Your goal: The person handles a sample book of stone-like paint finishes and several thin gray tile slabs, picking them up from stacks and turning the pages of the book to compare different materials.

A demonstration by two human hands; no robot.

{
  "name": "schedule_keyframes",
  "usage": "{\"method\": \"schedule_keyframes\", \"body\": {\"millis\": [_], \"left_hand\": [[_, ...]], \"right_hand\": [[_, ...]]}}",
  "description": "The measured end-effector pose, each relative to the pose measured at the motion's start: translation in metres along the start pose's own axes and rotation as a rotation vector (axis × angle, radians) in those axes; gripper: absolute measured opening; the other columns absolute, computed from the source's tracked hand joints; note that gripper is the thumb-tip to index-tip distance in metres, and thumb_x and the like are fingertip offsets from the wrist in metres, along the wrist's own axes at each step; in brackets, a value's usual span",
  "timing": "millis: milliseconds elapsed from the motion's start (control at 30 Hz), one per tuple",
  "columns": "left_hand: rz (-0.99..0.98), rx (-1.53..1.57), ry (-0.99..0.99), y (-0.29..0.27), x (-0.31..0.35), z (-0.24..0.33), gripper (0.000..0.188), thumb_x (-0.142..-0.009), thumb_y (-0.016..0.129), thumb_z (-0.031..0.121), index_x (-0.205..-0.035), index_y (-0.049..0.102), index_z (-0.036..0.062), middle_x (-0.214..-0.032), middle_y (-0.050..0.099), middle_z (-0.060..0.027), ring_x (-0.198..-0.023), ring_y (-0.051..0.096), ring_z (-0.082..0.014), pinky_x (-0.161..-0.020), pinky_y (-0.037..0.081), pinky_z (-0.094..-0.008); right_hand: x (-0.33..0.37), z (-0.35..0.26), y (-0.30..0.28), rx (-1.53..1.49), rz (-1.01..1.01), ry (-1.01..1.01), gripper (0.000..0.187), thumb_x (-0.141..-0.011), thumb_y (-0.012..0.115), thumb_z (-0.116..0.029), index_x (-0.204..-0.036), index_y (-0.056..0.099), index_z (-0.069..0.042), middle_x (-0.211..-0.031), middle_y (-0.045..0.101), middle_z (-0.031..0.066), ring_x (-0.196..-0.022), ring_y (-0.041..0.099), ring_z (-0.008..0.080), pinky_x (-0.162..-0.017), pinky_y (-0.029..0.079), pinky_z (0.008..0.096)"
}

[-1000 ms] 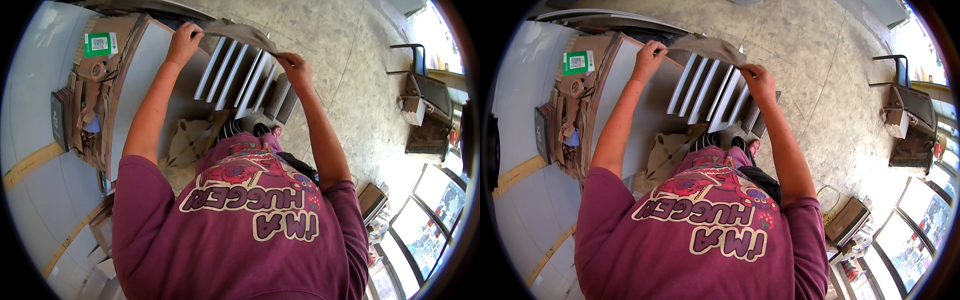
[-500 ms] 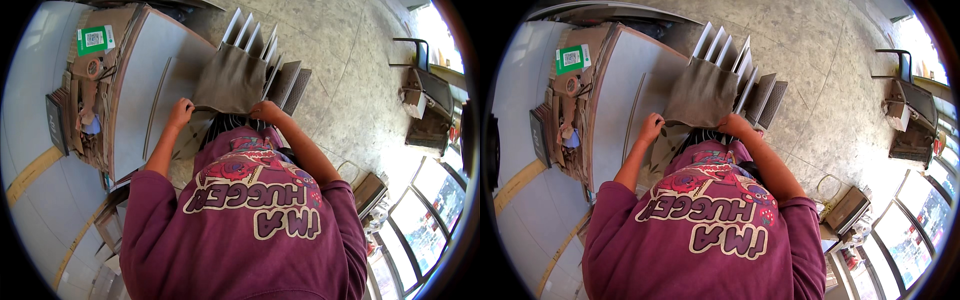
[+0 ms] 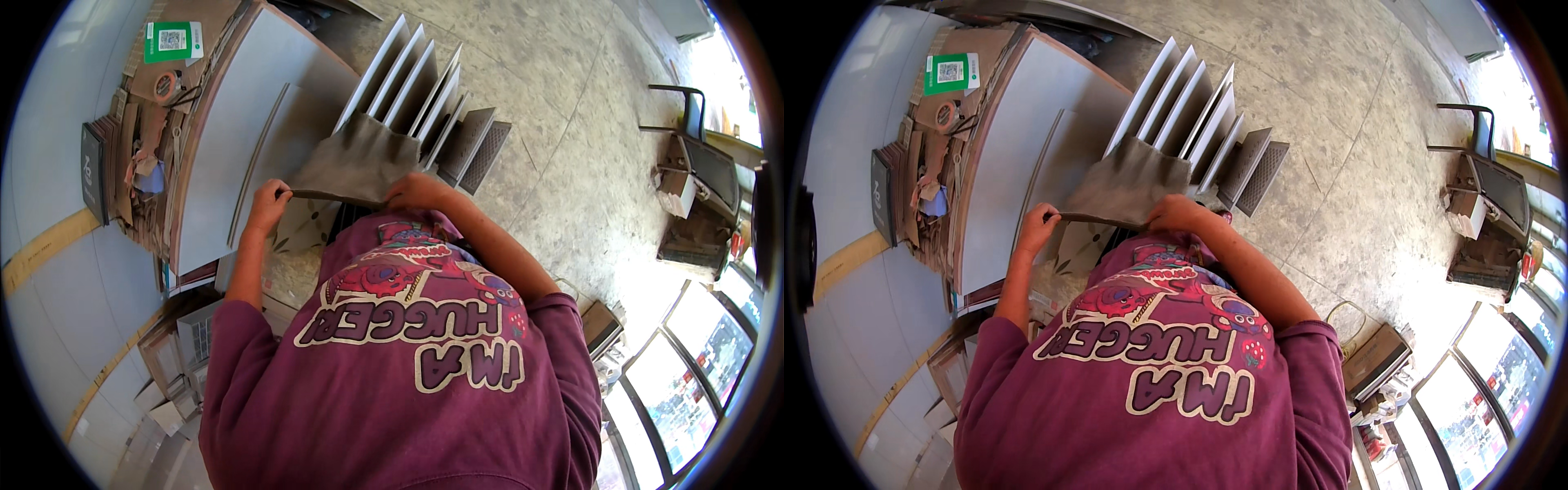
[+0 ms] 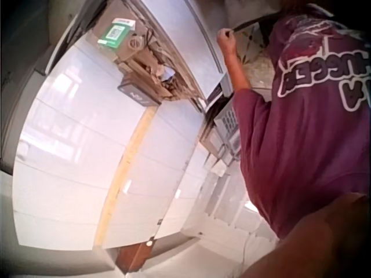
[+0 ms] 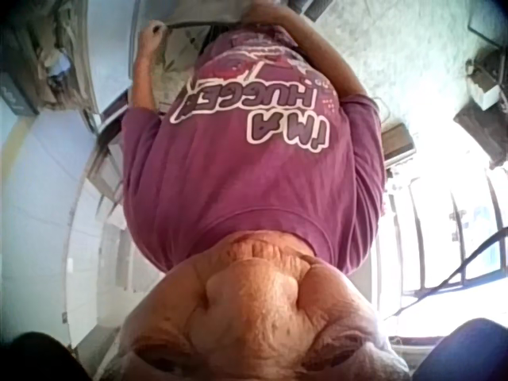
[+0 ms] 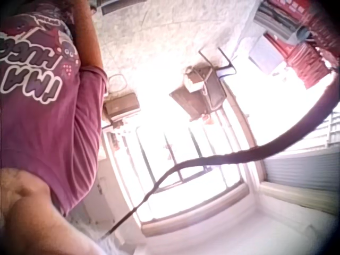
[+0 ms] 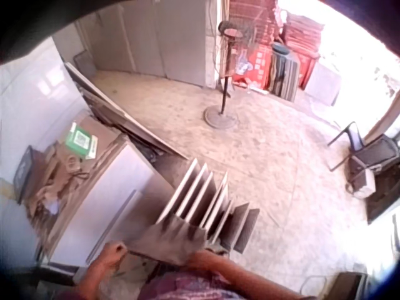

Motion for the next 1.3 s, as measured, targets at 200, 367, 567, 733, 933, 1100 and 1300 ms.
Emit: {"method": "schedule_keyframes", "body": {"millis": [200, 367, 567, 733, 933, 1100, 1300], "left_hand": [[0.118, -0.032, -0.017, -0.042, 0.0, 0.032, 0.007, -0.075, 0.062, 0.003, -0.078, 0.057, -0.0003, -0.073, 0.056, -0.0105, -0.066, 0.054, -0.0199, -0.062, 0.044, -0.0301], [0.251, -0.115, 0.186, -0.069, -0.032, 0.096, 0.007, -0.076, 0.062, 0.003, -0.078, 0.056, 0.0002, -0.073, 0.055, -0.0096, -0.065, 0.054, -0.0204, -0.062, 0.044, -0.0298], [0.259, -0.164, 0.44, -0.087, -0.102, 0.171, 0.008, -0.077, 0.062, 0.003, -0.08, 0.056, -0.0002, -0.074, 0.055, -0.0091, -0.066, 0.054, -0.0197, -0.061, 0.044, -0.0283], [0.273, -0.143, 0.601, -0.093, -0.155, 0.22, 0.008, -0.08, 0.062, 0.005, -0.082, 0.056, 0.0005, -0.077, 0.055, -0.006, -0.068, 0.054, -0.0146, -0.063, 0.044, -0.0253], [0.324, -0.117, 0.73, -0.071, -0.203, 0.224, 0.008, -0.078, 0.063, 0.006, -0.082, 0.057, 0.002, -0.079, 0.057, -0.0063, -0.068, 0.056, -0.0175, -0.063, 0.046, -0.0265], [0.227, -0.092, 0.546, -0.023, -0.224, 0.163, 0.009, -0.076, 0.063, 0.006, -0.079, 0.056, 0.0021, -0.079, 0.058, -0.0097, -0.073, 0.057, -0.0251, -0.065, 0.046, -0.0315], [0.074, -0.16, 0.402, 0.036, -0.177, 0.074, 0.009, -0.074, 0.061, 0.005, -0.074, 0.053, 0.0019, -0.076, 0.055, -0.0131, -0.073, 0.054, -0.0328, -0.065, 0.044, -0.0388]], "right_hand": [[0.008, -0.016, -0.004, -0.132, 0.046, -0.06, 0.026, -0.073, 0.066, -0.022, -0.094, 0.068, -0.006, -0.081, 0.067, 0.0085, -0.076, 0.063, 0.0189, -0.074, 0.049, 0.0301], [0.025, -0.029, -0.03, -0.483, 0.14, -0.035, 0.022, -0.078, 0.064, -0.012, -0.096, 0.066, -0.001, -0.077, 0.066, 0.0053, -0.071, 0.061, 0.0106, -0.068, 0.049, 0.0247], [0.051, -0.039, -0.083, -0.521, 0.491, -0.084, 0.02, -0.083, 0.062, -0.01, -0.101, 0.064, 0.0, -0.085, 0.064, 0.0021, -0.079, 0.057, 0.0072, -0.074, 0.047, 0.0221], [0.072, -0.061, -0.126, -0.269, 0.87, -0.114, 0.019, -0.083, 0.062, -0.011, -0.098, 0.065, -0.002, -0.084, 0.063, -0.0003, -0.08, 0.054, 0.0057, -0.072, 0.043, 0.0213], [0.063, -0.043, -0.148, -0.308, 1.105, -0.116, 0.019, -0.08, 0.063, -0.013, -0.097, 0.065, -0.003, -0.079, 0.059, 0.0041, -0.071, 0.053, 0.0105, -0.067, 0.043, 0.0238], [0.029, 0.012, -0.132, -0.118, 1.082, 0.083, 0.026, -0.077, 0.064, -0.025, -0.097, 0.066, -0.008, -0.091, 0.062, 0.0129, -0.085, 0.061, 0.0281, -0.075, 0.046, 0.0334], [0.011, 0.058, -0.064, -0.077, 0.748, 0.175, 0.024, -0.075, 0.063, -0.023, -0.094, 0.067, -0.008, -0.089, 0.063, 0.0145, -0.086, 0.06, 0.0317, -0.076, 0.047, 0.0359]]}}
Point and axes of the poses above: each hand's wrist, its own x-axis away from the middle knuckle, its own y-axis out of the palm, z = x × y, the point moved 2 cm from there along -x, towards the middle knuckle
